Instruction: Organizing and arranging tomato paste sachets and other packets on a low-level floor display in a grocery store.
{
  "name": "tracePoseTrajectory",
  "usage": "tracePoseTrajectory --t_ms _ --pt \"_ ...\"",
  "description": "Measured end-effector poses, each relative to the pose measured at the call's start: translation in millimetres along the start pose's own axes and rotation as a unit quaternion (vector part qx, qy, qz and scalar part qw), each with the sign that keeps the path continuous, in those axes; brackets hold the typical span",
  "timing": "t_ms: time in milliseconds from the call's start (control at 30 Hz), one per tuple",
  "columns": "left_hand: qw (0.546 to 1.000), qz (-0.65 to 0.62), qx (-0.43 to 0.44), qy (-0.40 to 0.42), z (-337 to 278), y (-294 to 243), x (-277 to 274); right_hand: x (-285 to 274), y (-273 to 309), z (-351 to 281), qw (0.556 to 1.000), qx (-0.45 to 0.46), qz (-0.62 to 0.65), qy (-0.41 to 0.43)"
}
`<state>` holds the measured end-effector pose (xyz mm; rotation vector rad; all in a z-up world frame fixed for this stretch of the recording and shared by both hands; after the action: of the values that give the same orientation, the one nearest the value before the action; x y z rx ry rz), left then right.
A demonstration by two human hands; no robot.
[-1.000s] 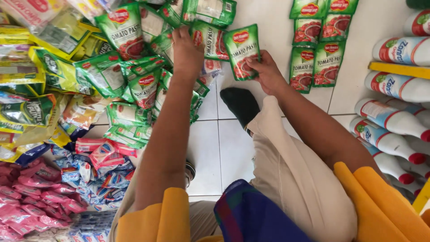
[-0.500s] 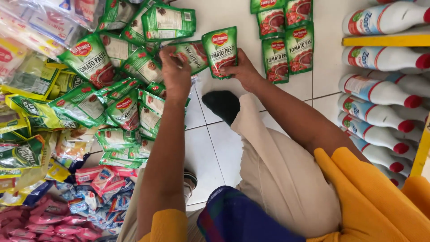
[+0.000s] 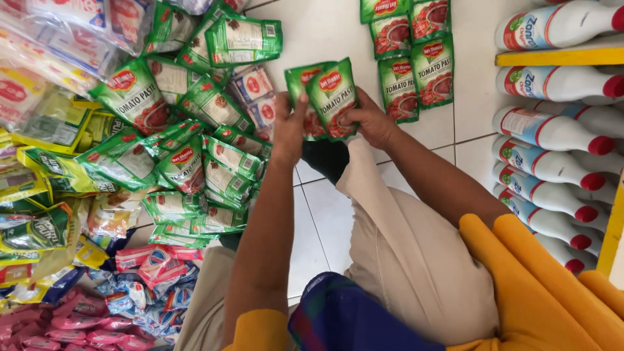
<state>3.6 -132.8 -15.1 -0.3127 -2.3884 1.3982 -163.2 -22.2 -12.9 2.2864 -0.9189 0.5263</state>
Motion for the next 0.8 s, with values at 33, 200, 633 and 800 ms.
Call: tracePoseTrajectory --t_ms 33,200,633,800 --pt "1.000 -0.004 0.015 0.016 -4.0 19.4 0.3 -6.3 -12.5 -1.1 0.999 0.000 0.014 -0.030" --pt "0.997 0.051 0.012 0.048 -12.2 54.3 19.4 -34.2 -49.5 -13.7 0.992 -0.017 0.073 -0.105" --pt "0.929 0.364 0.061 0.036 -26.0 70.9 23.1 -30.6 -16.2 -36.6 0.811 -0.183 -0.449 -0.327" --pt "0.926 0.355 0.110 0.066 -34.4 80.4 28.0 -11.5 -9.7 -47.9 0.771 -0.163 -0.503 -0.354"
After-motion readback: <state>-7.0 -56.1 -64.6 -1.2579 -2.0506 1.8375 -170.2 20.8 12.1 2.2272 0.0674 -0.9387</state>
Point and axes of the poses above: each hand's wrist, its own z-axis towards the middle knuckle, its own x-axis out of the palm, y = z × x, the point moved 3 cm from there along z, towards the middle knuckle, and after that the axes turned 11 degrees about x, right-handed, at the moved point
